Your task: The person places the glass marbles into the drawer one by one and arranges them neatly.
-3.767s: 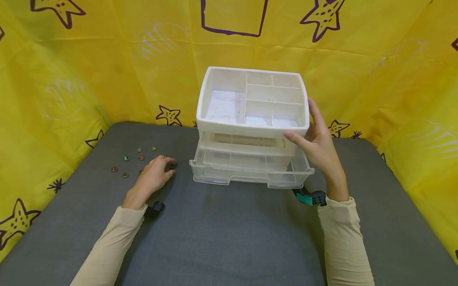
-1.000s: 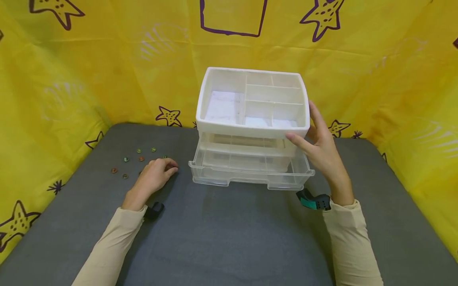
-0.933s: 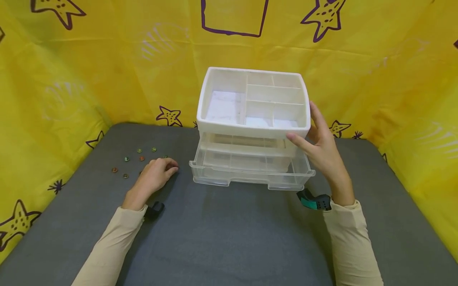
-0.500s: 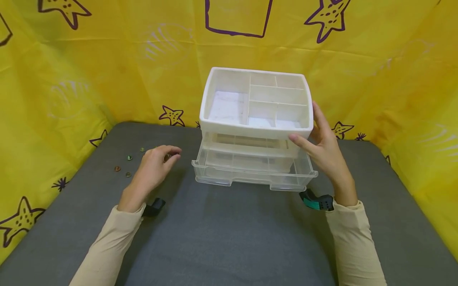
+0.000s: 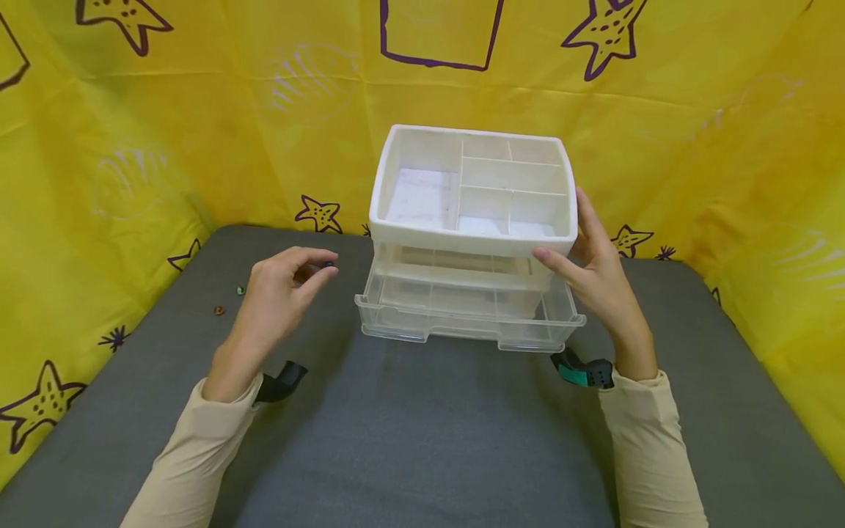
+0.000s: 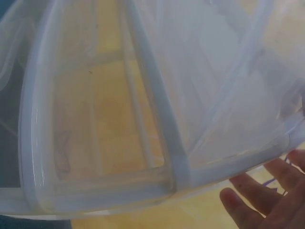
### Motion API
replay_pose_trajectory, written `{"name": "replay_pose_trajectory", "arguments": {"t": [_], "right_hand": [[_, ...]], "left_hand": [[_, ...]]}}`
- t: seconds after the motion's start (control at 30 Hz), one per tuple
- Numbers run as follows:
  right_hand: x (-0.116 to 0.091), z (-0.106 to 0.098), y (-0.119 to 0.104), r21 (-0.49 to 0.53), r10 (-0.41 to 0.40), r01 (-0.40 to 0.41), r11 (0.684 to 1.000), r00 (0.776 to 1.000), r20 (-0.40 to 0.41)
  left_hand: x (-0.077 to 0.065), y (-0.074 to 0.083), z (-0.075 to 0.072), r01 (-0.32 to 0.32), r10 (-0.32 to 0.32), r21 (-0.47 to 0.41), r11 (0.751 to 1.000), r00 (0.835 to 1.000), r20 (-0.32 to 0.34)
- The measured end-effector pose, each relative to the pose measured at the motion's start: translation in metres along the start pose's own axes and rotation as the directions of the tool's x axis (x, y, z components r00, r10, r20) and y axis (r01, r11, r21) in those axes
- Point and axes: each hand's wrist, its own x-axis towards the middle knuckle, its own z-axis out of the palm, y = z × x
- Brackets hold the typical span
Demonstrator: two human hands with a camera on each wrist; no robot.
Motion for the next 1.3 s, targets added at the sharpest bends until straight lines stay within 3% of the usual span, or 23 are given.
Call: {"name": "replay_pose_trajectory", "arguments": {"t": [0.73,1.3], "right_hand": [[0.0,0.001,0.001,0.029,-0.012,0.012,1.0,1.0,-0.005],[-0.001,0.001,0.002,0.068,-0.022,0.022,0.997,1.0,-0.002]], "left_hand": [[0.012,0.038,-0.004,-0.088,0.086,-0.051,0.995,0.995,-0.045],[0.022,0.068,0.005,-0.193,0.196,-0.114,0.975,0.981,0.012]]}}
